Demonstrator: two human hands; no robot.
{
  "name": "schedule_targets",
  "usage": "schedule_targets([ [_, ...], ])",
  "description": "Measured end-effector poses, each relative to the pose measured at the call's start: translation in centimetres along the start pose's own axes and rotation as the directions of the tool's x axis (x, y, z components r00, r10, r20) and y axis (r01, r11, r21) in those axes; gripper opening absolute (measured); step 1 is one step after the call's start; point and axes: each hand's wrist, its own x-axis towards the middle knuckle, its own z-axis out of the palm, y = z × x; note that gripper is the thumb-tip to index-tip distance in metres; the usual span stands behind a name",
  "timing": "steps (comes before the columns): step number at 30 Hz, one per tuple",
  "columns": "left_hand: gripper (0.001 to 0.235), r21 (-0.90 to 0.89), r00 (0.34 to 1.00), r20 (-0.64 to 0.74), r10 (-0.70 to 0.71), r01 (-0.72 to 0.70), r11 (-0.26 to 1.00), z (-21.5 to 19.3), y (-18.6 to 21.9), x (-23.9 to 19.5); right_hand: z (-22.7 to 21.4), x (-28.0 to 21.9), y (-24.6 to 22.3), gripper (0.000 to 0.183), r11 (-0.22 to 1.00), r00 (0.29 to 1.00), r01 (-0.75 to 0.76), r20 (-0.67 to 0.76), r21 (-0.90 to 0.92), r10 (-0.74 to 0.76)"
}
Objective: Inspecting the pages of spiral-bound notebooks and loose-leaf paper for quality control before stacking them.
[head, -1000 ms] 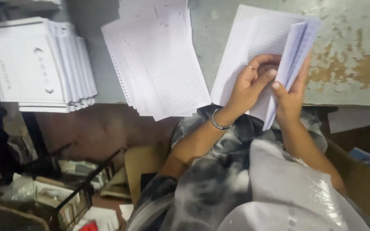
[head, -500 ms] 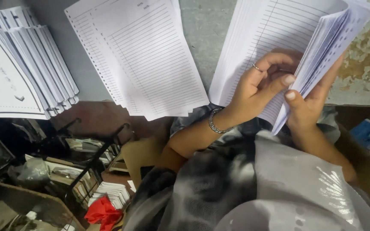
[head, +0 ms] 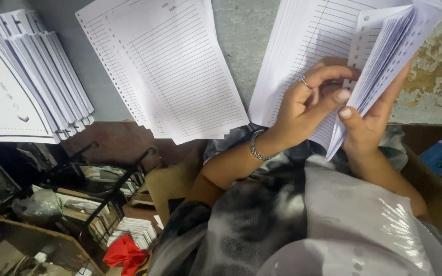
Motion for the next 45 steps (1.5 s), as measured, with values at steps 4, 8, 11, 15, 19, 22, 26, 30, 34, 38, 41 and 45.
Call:
schedule_targets([
  [4, 0.026, -0.010, 0.999, -0.016, -0.027, 0.027, 1.000, 0.1, 0.0, 0.0, -0.2, -0.4, 0.4, 0.092, 1.000, 1.000, -0.019, -0.019, 0.019, 0.020],
  [8, 0.026, -0.103, 0.999, -0.005, -0.041, 0.041, 0.994, 0.2, 0.0, 0.0, -0.5, -0.6, 1.0, 0.093, 0.999, 1.000, -0.019, -0.020, 0.045, 0.020],
  [11, 0.023, -0.119, 1.000, -0.003, 0.003, -0.003, 0.993, 0.4, 0.4, 0.2, 0.4, 0.3, -0.3, 0.091, 1.000, 1.000, 0.014, -0.016, -0.026, -0.014],
  [15, 0.047, -0.188, 1.000, -0.024, -0.001, -0.003, 0.982, 0.5, 1.4, 0.4, 3.2, 3.0, -4.0, 0.201, 0.324, 0.832, 0.198, -0.334, 0.925, 0.443],
  [19, 0.018, 0.043, 0.997, -0.013, 0.073, -0.073, 0.996, 0.3, 1.1, 0.3, 1.4, 1.2, -1.8, 0.147, 0.820, 0.951, -0.017, -0.245, 0.573, 0.190],
  [22, 0.021, -0.057, 0.999, -0.011, 0.032, -0.033, 0.998, 0.5, 1.2, 0.2, 0.2, -0.1, -0.3, 0.093, 0.999, 0.999, -0.033, -0.026, -0.009, 0.033],
  [26, 0.022, -0.130, 1.000, 0.000, -0.001, 0.001, 0.992, 0.4, 0.9, 0.3, -0.2, -0.3, 0.5, 0.096, 0.994, 0.998, -0.056, -0.034, 0.096, 0.059],
  [30, 0.021, -0.173, 1.000, -0.013, -0.006, 0.004, 0.985, 0.6, 1.0, 0.2, 0.0, -0.3, 0.3, 0.096, 0.992, 0.996, -0.071, -0.042, 0.105, 0.075],
  [34, 0.029, -0.164, 1.000, -0.021, 0.011, -0.014, 0.986, 0.6, 0.9, 0.1, 2.4, 2.3, -2.9, 0.144, 0.854, 0.952, -0.063, -0.224, 0.517, 0.206],
  [38, 0.026, -0.029, 0.998, -0.032, 0.053, -0.054, 0.998, 0.4, 1.0, 0.2, 0.9, 0.7, -1.0, 0.093, 0.998, 1.000, -0.007, 0.009, 0.064, 0.007],
  [41, 0.021, 0.266, 0.995, -0.048, 0.083, -0.067, 0.962, 0.2, 1.2, 0.3, 0.6, 0.4, -0.8, 0.092, 1.000, 1.000, -0.012, -0.009, -0.019, 0.012],
  [45, 0.024, 0.027, 0.998, -0.047, 0.049, -0.048, 0.998, 0.5, 0.9, 0.4, 0.1, 0.0, 0.1, 0.093, 1.000, 1.000, 0.005, 0.004, 0.014, -0.005],
])
